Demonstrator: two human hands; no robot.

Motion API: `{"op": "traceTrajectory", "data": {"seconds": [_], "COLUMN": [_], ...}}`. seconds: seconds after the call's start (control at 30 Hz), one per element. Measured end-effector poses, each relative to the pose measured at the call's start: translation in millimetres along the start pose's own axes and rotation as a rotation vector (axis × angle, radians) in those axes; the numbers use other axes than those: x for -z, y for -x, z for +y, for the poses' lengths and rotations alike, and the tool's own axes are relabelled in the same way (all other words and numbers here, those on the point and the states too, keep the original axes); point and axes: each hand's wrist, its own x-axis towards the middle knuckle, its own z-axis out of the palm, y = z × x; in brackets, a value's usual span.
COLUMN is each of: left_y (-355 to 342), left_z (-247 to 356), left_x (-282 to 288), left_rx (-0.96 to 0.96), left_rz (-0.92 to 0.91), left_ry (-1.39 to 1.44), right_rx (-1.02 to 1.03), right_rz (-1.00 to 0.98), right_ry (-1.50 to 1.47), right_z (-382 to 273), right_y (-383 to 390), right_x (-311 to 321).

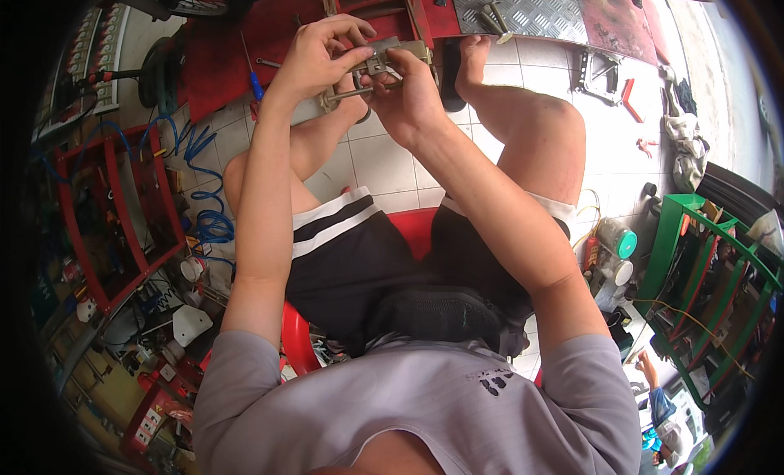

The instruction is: The person sits on a red stool in a workshop and works on the underside of a white scooter. They use a wrench to tighten a bolt on a metal bracket attached to the scooter's frame, then pick up a small metal part and attach it to the bracket.

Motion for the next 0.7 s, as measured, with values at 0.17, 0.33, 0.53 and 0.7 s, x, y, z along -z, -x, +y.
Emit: {"op": "traceTrajectory", "data": {"seconds": [0.17,0.33,0.53,0.7], "left_y": [0.4,0.5,-1.2,0.0], "left_z": [-0.8,2.1,-0.7,1.8], "left_x": [-1.3,-2.8,-1.5,-0.8], "left_rx": [-0.086,-0.056,-0.084,-0.032], "left_rz": [0.003,0.028,0.04,0.015], "left_ry": [0.018,-0.038,-0.105,-0.008], "right_rx": [-0.011,-0.009,-0.013,-0.003], "right_rz": [0.042,0.043,0.041,0.041], "right_ry": [-0.01,-0.015,-0.017,-0.015], "right_z": [0.7,-0.4,0.3,0.8], "right_y": [-1.1,0.1,1.3,0.5], "right_x": [0.3,-1.5,-3.4,-3.7]}}
